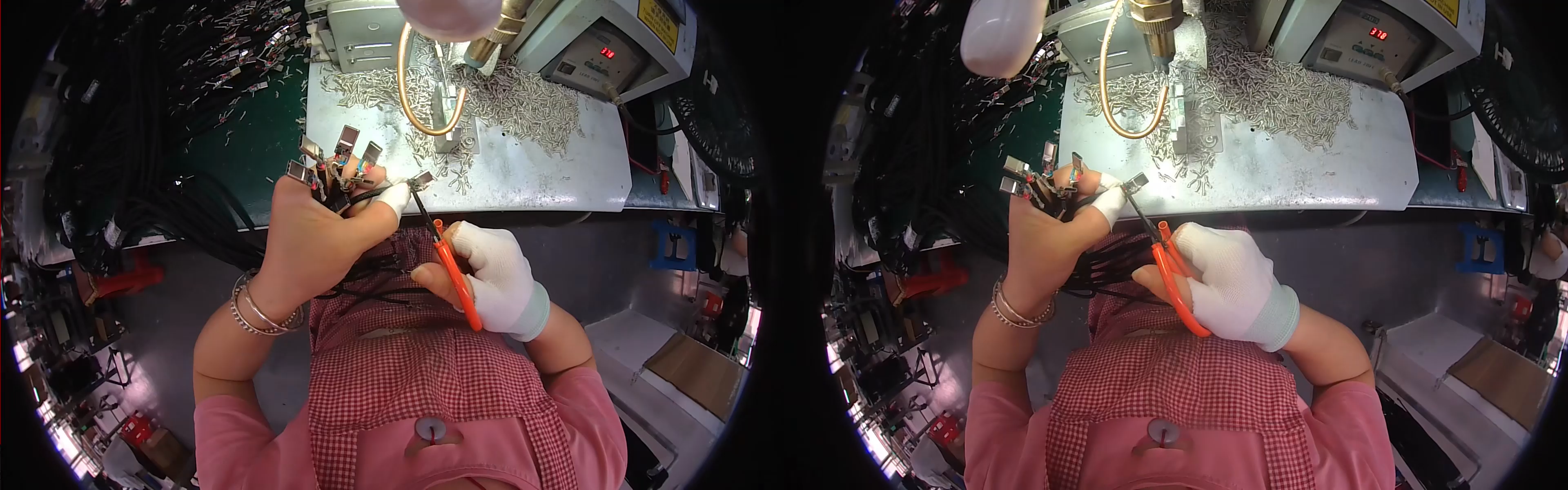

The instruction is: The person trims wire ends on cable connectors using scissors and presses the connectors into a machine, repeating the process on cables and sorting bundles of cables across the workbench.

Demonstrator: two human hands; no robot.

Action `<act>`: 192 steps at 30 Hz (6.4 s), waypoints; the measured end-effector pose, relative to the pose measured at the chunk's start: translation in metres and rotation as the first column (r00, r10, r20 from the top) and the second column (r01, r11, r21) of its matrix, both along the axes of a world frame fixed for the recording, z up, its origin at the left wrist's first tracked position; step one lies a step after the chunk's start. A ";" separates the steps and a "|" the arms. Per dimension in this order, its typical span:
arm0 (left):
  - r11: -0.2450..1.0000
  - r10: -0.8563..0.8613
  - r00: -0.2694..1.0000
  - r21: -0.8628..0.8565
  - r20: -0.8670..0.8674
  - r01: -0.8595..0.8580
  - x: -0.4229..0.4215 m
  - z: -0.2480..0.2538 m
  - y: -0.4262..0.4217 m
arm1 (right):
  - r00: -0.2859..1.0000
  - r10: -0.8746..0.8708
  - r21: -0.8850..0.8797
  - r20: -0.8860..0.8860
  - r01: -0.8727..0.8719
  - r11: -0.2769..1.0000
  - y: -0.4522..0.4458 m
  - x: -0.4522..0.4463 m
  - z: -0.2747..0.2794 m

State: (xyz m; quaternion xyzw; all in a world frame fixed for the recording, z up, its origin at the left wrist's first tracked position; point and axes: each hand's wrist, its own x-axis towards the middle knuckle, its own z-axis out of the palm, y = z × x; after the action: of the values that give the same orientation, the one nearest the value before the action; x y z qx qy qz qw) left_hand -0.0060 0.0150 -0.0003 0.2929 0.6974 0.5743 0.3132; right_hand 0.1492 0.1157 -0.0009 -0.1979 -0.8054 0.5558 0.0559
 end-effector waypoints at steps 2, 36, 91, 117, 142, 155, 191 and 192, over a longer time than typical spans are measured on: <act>0.997 -0.057 0.998 -0.057 -0.023 0.055 -0.004 0.003 0.001 | 0.996 0.015 -0.144 0.084 -0.003 0.990 0.004 0.001 0.005; 0.932 -0.351 0.899 0.188 0.261 0.309 -0.052 0.002 0.076 | 0.974 -0.226 -0.488 0.015 0.205 0.849 0.086 -0.057 0.013; 0.887 -0.441 0.897 0.168 0.037 0.430 0.014 0.015 -0.007 | 0.905 -0.369 -0.471 -0.211 0.236 0.850 0.010 -0.007 0.017; 0.961 -0.186 0.907 0.121 -0.377 0.247 0.030 0.009 -0.017 | 0.968 -0.227 -0.896 -0.111 0.001 0.444 0.011 0.004 0.009; 1.000 -0.001 0.974 0.013 0.228 -0.002 0.021 0.006 -0.008 | 0.986 -0.004 0.261 -0.167 0.049 0.964 -0.003 0.016 -0.002; 0.990 0.036 0.998 0.142 -0.051 -0.028 0.019 -0.005 -0.007 | 0.997 0.039 0.000 -0.066 -0.039 0.999 0.001 0.013 0.002; 0.951 -0.266 0.626 0.094 0.733 0.294 -0.069 -0.004 0.083 | 0.968 -0.250 -0.623 0.016 0.205 0.755 0.086 -0.052 0.012; 0.938 -0.321 0.679 0.123 0.660 0.324 -0.069 -0.006 0.082 | 0.969 -0.243 -0.596 0.030 0.213 0.774 0.085 -0.053 0.013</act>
State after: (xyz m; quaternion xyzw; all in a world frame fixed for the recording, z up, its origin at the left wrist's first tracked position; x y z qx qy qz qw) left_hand -0.0751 0.0970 -0.0058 0.1840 0.4761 0.5749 0.6395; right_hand 0.0966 0.2009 0.0118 -0.2881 -0.5589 0.7737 0.0775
